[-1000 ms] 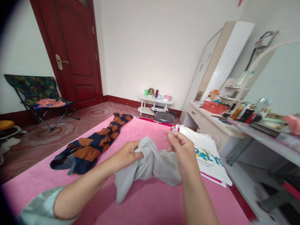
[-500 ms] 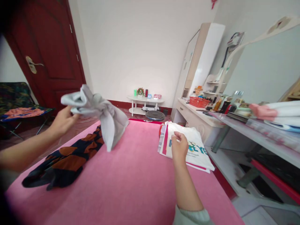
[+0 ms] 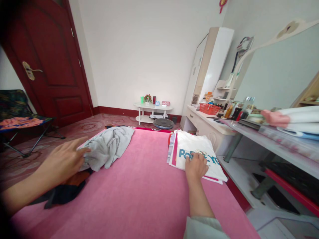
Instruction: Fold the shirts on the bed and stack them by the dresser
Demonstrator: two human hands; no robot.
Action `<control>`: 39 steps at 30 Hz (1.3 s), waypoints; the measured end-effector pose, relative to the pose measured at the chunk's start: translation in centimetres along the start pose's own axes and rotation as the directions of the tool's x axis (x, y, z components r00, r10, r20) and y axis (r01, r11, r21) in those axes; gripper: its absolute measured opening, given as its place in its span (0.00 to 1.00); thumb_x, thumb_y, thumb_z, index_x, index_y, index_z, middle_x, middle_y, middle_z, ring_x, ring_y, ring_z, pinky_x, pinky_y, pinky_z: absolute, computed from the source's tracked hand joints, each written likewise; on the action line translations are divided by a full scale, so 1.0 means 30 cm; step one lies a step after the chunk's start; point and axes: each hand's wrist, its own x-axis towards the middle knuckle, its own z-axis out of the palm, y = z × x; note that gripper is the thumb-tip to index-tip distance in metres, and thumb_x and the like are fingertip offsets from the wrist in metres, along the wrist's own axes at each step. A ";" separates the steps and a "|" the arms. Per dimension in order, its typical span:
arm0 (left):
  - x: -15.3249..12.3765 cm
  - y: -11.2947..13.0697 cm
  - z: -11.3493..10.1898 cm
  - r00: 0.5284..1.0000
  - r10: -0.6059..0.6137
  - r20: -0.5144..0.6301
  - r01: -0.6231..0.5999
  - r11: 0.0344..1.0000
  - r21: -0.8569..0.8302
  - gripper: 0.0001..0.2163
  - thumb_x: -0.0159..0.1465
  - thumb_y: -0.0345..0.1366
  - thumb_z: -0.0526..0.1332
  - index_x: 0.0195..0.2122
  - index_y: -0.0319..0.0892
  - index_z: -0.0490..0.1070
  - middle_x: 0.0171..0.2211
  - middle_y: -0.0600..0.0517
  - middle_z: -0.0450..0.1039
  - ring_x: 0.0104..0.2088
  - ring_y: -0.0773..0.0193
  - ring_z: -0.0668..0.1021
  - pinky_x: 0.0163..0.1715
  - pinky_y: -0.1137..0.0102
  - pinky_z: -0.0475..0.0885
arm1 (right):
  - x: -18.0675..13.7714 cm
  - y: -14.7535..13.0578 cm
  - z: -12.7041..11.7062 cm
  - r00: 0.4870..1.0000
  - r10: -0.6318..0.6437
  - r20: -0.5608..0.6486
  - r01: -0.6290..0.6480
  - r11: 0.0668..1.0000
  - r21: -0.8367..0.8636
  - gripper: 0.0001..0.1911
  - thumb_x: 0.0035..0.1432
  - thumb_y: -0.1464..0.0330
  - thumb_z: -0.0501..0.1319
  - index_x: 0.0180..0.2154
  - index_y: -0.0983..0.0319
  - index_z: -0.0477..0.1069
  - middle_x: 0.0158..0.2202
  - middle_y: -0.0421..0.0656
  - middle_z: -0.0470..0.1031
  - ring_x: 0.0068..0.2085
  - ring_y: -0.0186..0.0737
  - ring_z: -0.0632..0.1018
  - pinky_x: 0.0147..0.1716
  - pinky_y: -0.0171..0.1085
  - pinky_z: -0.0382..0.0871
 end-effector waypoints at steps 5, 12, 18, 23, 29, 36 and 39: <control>0.062 0.215 0.072 0.935 0.295 0.195 -0.202 0.897 -0.393 0.17 0.65 0.43 0.50 0.50 0.51 0.73 0.56 0.48 0.67 0.56 0.55 0.68 0.60 0.55 0.54 | 0.019 0.010 -0.004 0.998 0.012 0.062 -0.011 1.000 -0.011 0.12 0.58 0.63 0.55 0.36 0.59 0.76 0.46 0.49 0.68 0.49 0.54 0.67 0.41 0.47 0.64; 0.172 0.249 0.307 0.882 -0.124 0.455 0.218 0.963 -0.160 0.33 0.62 0.56 0.47 0.52 0.31 0.71 0.56 0.31 0.64 0.57 0.42 0.67 0.57 0.52 0.56 | 0.029 0.016 0.011 0.997 0.054 0.047 -0.056 0.997 0.048 0.13 0.58 0.66 0.53 0.35 0.62 0.75 0.46 0.53 0.69 0.49 0.56 0.68 0.41 0.48 0.64; 0.172 0.383 0.359 0.887 -0.270 0.375 0.337 0.933 -0.125 0.34 0.63 0.54 0.47 0.58 0.28 0.63 0.62 0.30 0.53 0.63 0.39 0.56 0.59 0.49 0.50 | 0.051 0.030 0.027 0.961 0.275 -0.033 -0.245 0.900 0.361 0.14 0.58 0.65 0.49 0.38 0.62 0.70 0.36 0.51 0.73 0.40 0.51 0.73 0.38 0.45 0.63; 0.109 0.423 0.385 0.933 -0.163 0.321 0.268 0.911 -0.314 0.28 0.65 0.51 0.48 0.61 0.39 0.61 0.64 0.37 0.53 0.65 0.44 0.52 0.60 0.49 0.48 | 0.090 0.062 0.035 0.912 0.390 -0.126 -0.220 0.725 0.653 0.09 0.54 0.63 0.52 0.34 0.61 0.65 0.29 0.44 0.69 0.33 0.46 0.71 0.36 0.42 0.64; 0.129 0.381 0.366 0.961 -0.200 0.191 0.277 0.735 -0.620 0.23 0.65 0.46 0.51 0.55 0.39 0.68 0.58 0.41 0.64 0.59 0.53 0.65 0.59 0.57 0.57 | 0.069 -0.072 -0.045 0.948 0.277 -0.155 -0.007 0.507 0.862 0.10 0.54 0.61 0.52 0.36 0.60 0.61 0.26 0.36 0.60 0.27 0.36 0.65 0.30 0.35 0.62; 0.147 0.397 0.312 0.951 -0.309 0.032 0.185 0.480 -0.858 0.25 0.66 0.47 0.48 0.56 0.36 0.66 0.56 0.43 0.68 0.58 0.56 0.68 0.59 0.62 0.60 | -0.263 -0.384 -0.232 0.682 -0.677 0.276 -0.025 0.356 0.934 0.08 0.57 0.61 0.54 0.34 0.60 0.63 0.25 0.35 0.64 0.26 0.32 0.66 0.25 0.29 0.58; 0.146 0.384 0.325 0.946 -0.310 0.097 0.225 0.408 -0.885 0.27 0.66 0.49 0.47 0.58 0.36 0.64 0.58 0.44 0.65 0.58 0.56 0.67 0.59 0.62 0.59 | -0.351 -0.414 -0.283 -0.159 -0.871 0.464 -0.156 0.486 0.860 0.11 0.52 0.62 0.61 0.35 0.62 0.69 0.26 0.37 0.70 0.27 0.32 0.71 0.26 0.30 0.62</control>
